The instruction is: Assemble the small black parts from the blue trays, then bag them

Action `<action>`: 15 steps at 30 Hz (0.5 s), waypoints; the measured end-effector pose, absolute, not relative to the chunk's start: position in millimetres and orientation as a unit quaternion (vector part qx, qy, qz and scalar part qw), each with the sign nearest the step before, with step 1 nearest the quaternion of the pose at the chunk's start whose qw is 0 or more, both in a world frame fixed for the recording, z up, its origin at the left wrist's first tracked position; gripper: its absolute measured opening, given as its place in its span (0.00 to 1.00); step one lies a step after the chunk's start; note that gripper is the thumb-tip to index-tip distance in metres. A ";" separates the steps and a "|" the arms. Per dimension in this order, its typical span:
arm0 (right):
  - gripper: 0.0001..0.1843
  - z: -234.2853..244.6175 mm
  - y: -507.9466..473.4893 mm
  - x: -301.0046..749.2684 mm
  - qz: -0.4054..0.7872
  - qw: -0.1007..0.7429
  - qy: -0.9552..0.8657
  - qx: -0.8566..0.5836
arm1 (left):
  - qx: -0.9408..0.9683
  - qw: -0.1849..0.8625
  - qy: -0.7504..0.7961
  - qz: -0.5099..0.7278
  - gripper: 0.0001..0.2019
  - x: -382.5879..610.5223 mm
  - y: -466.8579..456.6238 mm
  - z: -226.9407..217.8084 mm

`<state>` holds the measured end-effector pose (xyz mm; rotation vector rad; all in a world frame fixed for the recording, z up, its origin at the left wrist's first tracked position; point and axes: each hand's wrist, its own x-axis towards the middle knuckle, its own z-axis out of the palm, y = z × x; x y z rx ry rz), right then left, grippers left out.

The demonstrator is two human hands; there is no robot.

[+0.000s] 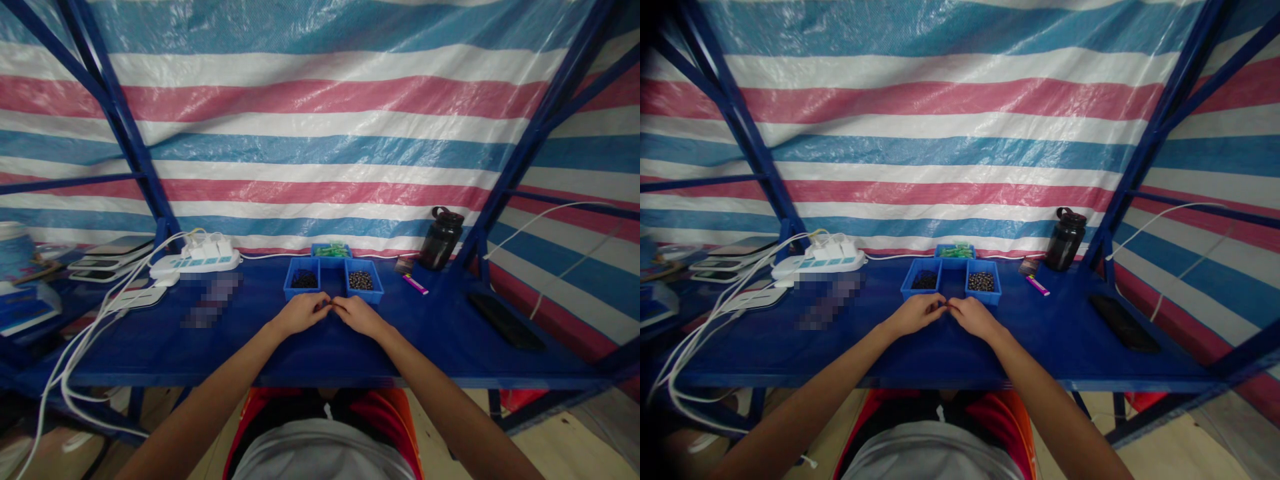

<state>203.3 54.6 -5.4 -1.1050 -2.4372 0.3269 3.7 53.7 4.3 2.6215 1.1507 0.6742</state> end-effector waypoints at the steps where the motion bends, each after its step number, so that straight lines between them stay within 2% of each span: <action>1: 0.11 -4.9 54.1 203.1 0.124 0.220 -0.882 -0.398 | 0.887 0.102 0.386 0.230 0.11 3.8 53.4 4.7; 8: 0.12 -4.2 51.7 201.7 0.146 0.231 -0.878 -0.393 | 0.885 0.106 0.381 0.247 0.10 2.4 53.5 6.7; 15: 0.09 -2.6 53.5 204.2 0.114 0.250 -0.858 -0.433 | 0.874 0.074 0.424 0.226 0.07 1.7 56.5 2.7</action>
